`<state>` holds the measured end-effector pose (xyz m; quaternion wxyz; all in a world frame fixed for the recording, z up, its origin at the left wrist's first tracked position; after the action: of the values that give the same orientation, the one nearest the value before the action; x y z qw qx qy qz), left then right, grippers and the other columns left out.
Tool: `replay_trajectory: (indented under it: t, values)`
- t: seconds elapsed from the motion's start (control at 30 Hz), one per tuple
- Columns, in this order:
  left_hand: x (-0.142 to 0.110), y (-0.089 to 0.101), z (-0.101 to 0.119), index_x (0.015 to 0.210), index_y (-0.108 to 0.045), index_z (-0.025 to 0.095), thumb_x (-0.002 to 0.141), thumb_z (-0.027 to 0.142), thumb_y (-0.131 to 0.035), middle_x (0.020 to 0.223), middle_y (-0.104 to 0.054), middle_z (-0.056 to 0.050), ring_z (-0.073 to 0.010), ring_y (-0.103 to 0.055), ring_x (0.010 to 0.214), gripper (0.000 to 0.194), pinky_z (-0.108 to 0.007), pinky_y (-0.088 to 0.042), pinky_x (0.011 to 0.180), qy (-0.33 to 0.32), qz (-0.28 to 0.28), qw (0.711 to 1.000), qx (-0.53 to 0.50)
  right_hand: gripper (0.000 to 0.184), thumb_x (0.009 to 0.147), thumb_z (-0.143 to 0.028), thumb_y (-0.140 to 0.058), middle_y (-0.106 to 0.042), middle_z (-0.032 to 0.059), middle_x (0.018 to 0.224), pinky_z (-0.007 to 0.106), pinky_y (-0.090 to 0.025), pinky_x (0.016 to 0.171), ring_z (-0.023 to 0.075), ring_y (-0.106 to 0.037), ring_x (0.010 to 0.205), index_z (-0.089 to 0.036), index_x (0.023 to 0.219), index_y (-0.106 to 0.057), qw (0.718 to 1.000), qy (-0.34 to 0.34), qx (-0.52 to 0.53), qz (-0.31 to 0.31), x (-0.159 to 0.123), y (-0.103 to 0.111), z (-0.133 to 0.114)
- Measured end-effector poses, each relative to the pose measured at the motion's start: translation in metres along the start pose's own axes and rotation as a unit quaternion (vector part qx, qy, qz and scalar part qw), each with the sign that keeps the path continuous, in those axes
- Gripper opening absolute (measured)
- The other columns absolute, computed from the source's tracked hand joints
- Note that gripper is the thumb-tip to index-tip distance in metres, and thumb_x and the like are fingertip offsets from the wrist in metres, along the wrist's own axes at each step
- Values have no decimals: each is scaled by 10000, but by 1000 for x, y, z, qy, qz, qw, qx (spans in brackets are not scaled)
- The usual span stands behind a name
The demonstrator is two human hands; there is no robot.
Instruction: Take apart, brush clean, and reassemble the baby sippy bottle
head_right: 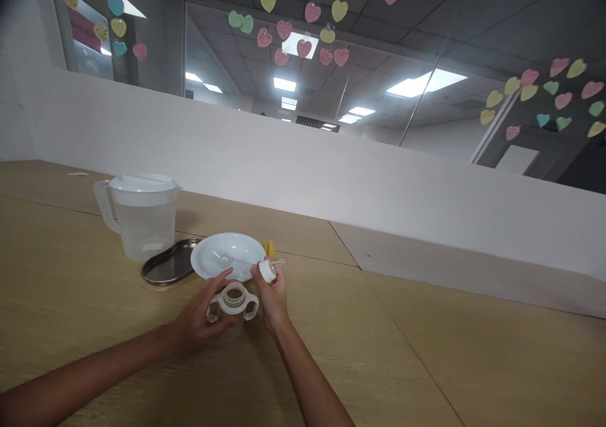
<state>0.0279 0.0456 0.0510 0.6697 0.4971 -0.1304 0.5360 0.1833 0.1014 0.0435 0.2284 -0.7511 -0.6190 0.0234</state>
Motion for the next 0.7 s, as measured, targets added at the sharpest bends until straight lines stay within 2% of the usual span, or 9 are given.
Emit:
replay_trajectory:
  t: [0.2, 0.33, 0.47, 0.6, 0.7]
  values:
    - [1, 0, 1, 1413, -116, 206, 791, 370, -581, 1211, -537, -131, -272, -485, 1108, 794, -471, -374, 939, 5, -8, 1000, -2, 460, 561, -328, -771, -656, 21, 899, 382, -487, 836, 201, -624, 879, -214, 959, -571, 997, -11, 49, -53, -3, -8, -3]
    - [0, 0, 0, 1411, -127, 212, 793, 367, -581, 1218, -537, -126, -270, -486, 1115, 783, -457, -378, 943, 8, -4, 1000, 1, 440, 629, -353, -725, -649, 24, 895, 333, -491, 782, 181, -609, 843, -211, 1010, -558, 995, 39, -25, -90, -1, -10, -8]
    - [-1, 0, 0, 1411, -136, 232, 790, 359, -591, 1234, -536, -108, -258, -487, 1127, 780, -431, -380, 953, 4, 3, 1000, 1, 436, 661, -388, -706, -627, 44, 945, 281, -494, 712, 159, -582, 798, -195, 1024, -560, 985, 93, -114, -89, -1, -12, -14]
    - [-1, 0, -1, 1409, -136, 231, 799, 359, -582, 1240, -530, -105, -253, -482, 1130, 766, -428, -379, 955, 6, 1, 1000, 3, 442, 634, -327, -729, -610, 59, 1010, 300, -483, 789, 173, -574, 885, -184, 1019, -564, 980, 114, -139, -83, 2, -12, -19]
    - [-1, 0, -1, 1407, -141, 238, 794, 360, -589, 1238, -533, -97, -250, -483, 1123, 769, -420, -386, 946, 4, 1, 1000, 3, 471, 592, -261, -750, -610, 50, 996, 303, -484, 798, 170, -580, 886, -186, 1015, -557, 982, 101, -133, -88, 5, -10, -15]
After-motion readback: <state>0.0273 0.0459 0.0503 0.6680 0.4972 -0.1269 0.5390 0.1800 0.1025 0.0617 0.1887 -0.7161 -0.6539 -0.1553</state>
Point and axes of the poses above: each hand's wrist, its own x-axis towards the middle knuckle, its own y-axis out of the back of the hand, z = x × y, the point moved 7 cm from there along x, towards the middle knuckle
